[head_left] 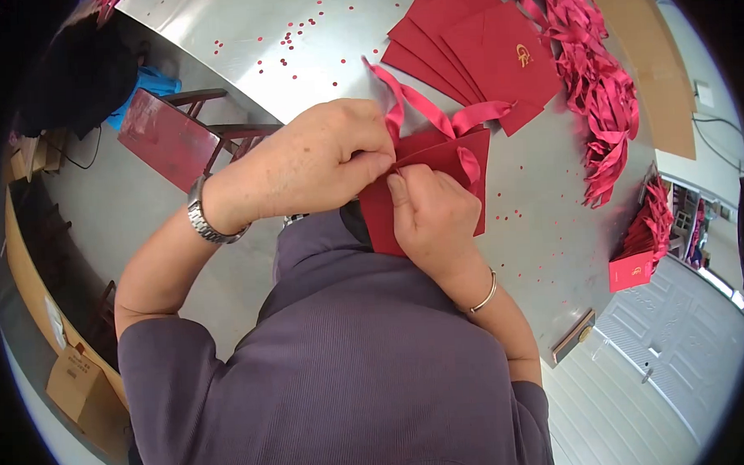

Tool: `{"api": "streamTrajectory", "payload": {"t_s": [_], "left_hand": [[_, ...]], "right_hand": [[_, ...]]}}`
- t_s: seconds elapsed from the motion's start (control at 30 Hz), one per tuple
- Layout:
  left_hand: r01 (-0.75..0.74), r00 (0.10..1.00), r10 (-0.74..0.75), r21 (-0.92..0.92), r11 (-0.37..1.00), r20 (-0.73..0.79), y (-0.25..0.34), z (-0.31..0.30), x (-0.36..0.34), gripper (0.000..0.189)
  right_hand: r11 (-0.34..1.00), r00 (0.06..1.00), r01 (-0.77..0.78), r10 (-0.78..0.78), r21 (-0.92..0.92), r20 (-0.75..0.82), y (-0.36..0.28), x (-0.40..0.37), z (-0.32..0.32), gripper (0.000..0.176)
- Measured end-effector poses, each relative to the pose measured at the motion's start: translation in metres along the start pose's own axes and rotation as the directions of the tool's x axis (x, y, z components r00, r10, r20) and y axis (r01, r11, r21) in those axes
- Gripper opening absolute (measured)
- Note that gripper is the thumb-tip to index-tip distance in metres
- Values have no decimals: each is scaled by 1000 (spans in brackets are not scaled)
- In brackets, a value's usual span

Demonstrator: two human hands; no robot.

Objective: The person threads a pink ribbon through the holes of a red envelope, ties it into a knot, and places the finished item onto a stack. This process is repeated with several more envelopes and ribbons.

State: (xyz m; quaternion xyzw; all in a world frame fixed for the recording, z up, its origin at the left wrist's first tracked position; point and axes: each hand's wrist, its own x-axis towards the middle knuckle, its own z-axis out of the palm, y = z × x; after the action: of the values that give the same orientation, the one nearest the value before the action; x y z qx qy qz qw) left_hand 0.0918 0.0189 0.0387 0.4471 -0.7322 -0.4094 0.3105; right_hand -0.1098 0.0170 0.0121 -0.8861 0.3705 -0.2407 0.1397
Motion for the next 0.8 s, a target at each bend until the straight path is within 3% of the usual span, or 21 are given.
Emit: {"api": "streamTrajectory", "payload": {"t_s": [0.1,0.17,0.23,0.43,0.5,0.57,0.8], "left_hand": [[92,996,-93,-56,994,-3,6,-4,7,7],[68,998,-68,-9,998,0,2,-6,13,10],[342,934,-340,-3,940,114,6,-10,20,12],[173,947,-159,-27,985,279,-13,-7,19,9],[213,926,-194,-24,977,324,-12,-7,21,7],[143,934,-147,37,989,324,-12,-6,21,7],[79,923,-130,153,985,362,-10,-4,19,6]], "right_hand": [[999,1000,-15,16,28,-27,-4,-2,-2,22],[999,999,-42,42,30,-15,-4,-3,2,22],[999,999,-34,35,35,-29,-3,-3,5,22],[1000,1000,-19,19,-20,-19,-7,-3,5,24],[999,1000,-12,11,-50,-8,-10,-3,4,25],[990,999,27,-24,-140,22,-12,-2,1,28],[990,999,46,-44,-133,24,-12,-6,-5,24]]}}
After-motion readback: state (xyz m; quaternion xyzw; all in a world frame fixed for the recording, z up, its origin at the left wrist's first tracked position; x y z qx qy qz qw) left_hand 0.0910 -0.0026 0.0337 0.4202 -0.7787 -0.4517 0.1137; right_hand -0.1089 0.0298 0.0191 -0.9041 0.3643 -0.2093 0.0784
